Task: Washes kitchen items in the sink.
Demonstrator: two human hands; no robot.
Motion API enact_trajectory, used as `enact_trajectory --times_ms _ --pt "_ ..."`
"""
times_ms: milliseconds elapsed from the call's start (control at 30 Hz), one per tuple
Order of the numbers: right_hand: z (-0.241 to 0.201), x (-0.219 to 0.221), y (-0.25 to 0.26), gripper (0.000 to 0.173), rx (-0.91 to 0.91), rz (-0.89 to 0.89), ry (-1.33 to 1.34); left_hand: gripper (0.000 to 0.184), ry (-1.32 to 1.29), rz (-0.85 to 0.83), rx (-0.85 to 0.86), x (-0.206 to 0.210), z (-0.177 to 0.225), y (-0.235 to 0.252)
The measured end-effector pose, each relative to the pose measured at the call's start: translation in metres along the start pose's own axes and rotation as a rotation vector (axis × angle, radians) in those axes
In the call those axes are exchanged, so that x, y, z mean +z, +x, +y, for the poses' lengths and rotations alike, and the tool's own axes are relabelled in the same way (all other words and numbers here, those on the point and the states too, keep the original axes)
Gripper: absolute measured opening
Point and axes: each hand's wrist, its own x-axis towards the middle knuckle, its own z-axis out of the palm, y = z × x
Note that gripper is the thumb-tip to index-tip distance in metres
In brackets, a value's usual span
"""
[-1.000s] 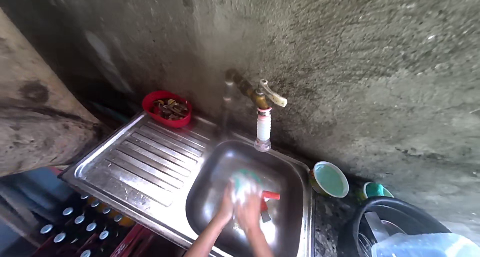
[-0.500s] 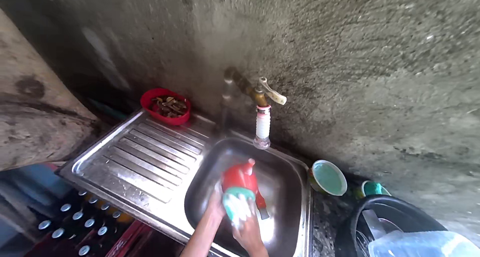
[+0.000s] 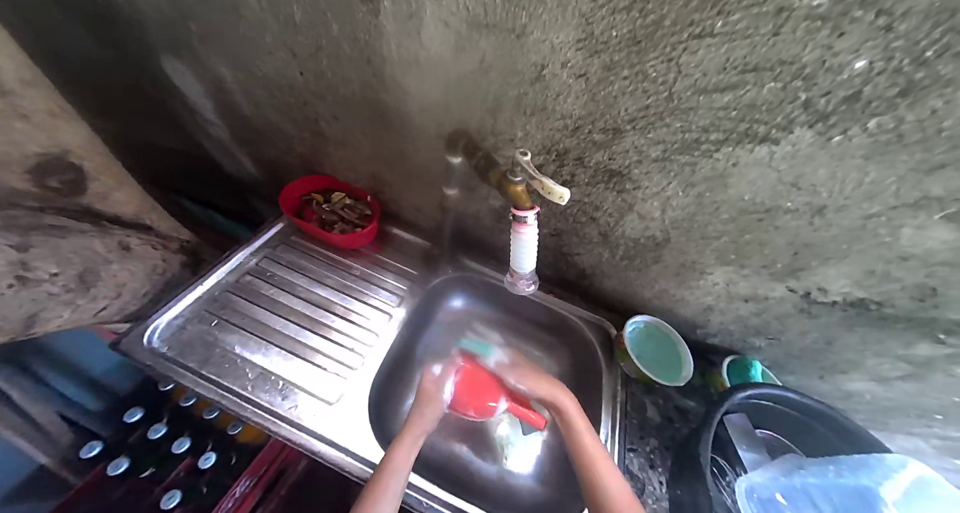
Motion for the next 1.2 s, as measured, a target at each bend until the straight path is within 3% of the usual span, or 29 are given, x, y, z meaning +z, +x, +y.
enact_trajectory --times_ms 167,333,500,600,733,833,933,1033,1133,1200 --pt "-0.051 0.021 -0.009 0.047 0.369 0.106 -0.512 0.028 0.019 0.238 0.092 0.011 -0.005 0.002" --pt "-0.048 0.055 -0.003 0.035 0.597 0.361 -0.783 0.028 0.038 0.314 0.192 0.010 -0.015 0.005" --pt "-0.036 0.033 -0.014 0.038 0.658 0.522 -0.648 0.032 0.070 0.379 0.149 0.003 -0.013 0.012" --pt "-0.026 -0.005 -0.042 0.037 0.531 0.875 -0.341 0.036 0.024 0.360 0.124 -0.003 -0.008 0.015" --pt "-0.004 -0.048 -0.065 0.034 0.550 1.216 -0.784 0.037 -0.035 0.272 0.080 -0.002 -0.007 0.006" --pt "0.014 -0.085 -0.071 0.040 0.592 1.374 -0.832 0.034 -0.085 0.222 0.084 -0.003 -0.011 0.008" --pt "0.051 -0.110 -0.066 0.054 0.623 1.353 -0.717 0.034 -0.113 0.157 0.046 -0.003 -0.008 0.007" --pt "0.074 -0.120 -0.060 0.044 0.579 1.197 -0.509 0.049 -0.158 0.102 0.046 -0.001 -0.012 0.005" --pt "0.060 -0.123 -0.058 0.039 0.498 1.229 -0.128 0.057 -0.185 0.085 0.044 -0.001 -0.013 0.008" --pt "0.029 -0.116 -0.060 0.042 0.487 1.309 -0.164 0.057 -0.167 0.089 0.009 -0.002 -0.012 0.009"
